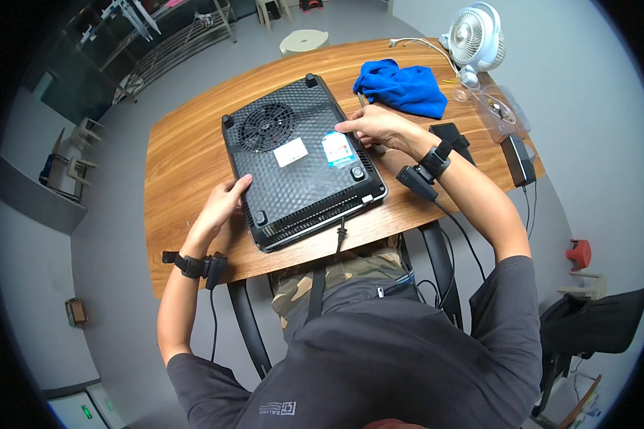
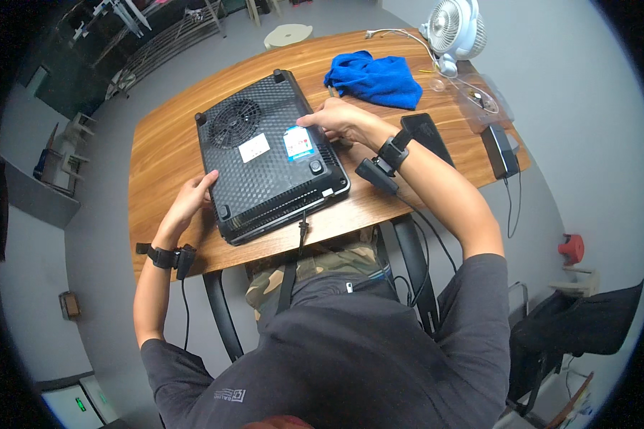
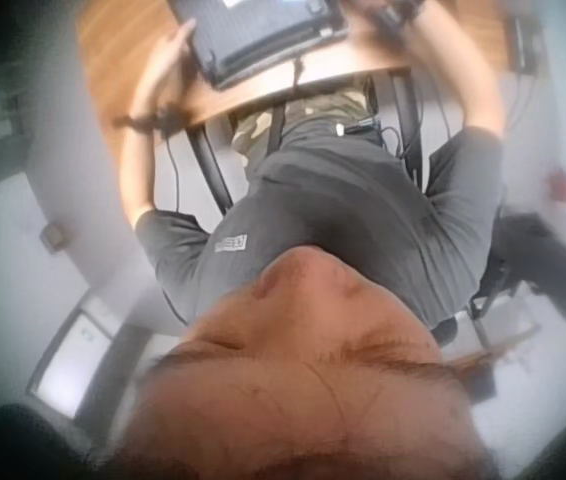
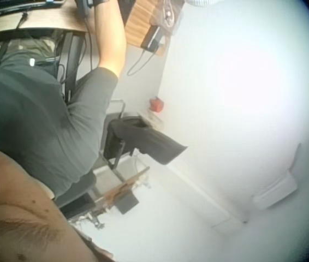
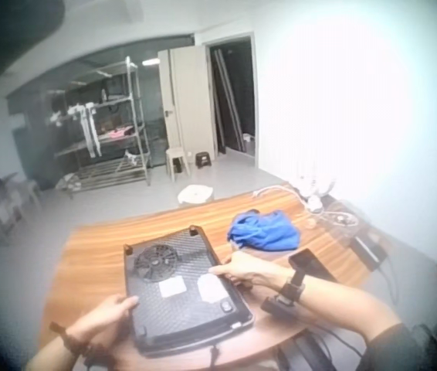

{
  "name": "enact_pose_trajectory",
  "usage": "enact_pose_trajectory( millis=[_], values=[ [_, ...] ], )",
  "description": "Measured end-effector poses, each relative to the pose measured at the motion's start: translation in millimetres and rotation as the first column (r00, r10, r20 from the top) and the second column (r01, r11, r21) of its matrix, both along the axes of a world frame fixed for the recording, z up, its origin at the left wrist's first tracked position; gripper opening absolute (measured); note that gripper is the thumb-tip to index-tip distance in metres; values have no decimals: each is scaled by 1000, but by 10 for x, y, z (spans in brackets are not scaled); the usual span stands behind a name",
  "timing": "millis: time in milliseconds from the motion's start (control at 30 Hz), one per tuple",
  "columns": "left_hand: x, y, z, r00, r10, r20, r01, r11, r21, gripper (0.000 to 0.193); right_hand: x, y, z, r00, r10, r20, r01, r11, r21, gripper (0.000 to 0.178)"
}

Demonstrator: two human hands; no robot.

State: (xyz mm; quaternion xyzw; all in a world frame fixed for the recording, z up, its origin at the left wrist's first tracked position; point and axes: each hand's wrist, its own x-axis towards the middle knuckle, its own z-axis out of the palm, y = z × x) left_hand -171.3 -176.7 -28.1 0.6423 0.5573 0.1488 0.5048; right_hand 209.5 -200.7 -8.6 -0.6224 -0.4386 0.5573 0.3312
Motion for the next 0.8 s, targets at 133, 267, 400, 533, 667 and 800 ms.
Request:
enact_pose_trajectory(
  millis=[133,267,400,533,667,800],
  values=[
    [43,-59,94,998,-37,-53,39,998,42,62,32,5,47,1000,19,-12,-19,998,-53,38],
    [17,-3,41,998,-49,-30,49,999,17,66,-34,-60,177,999,5,-36,-6,999,-33,39],
    [43,0,-48,999,-43,29,42,999,19,70,-9,-110,184,999,-47,19,47,999,-9,37],
    [18,38,-115,997,-47,56,46,999,15,72,19,-98,124,998,-47,-30,47,999,12,30],
    [-25,17,-137,996,-11,85,7,999,45,62,-86,-130,190,997,-59,-53,62,997,51,28],
    [-14,-23,-61,994,-6,107,-2,997,74,55,-90,-73,153,996,-67,-52,71,995,75,26]
  ],
)
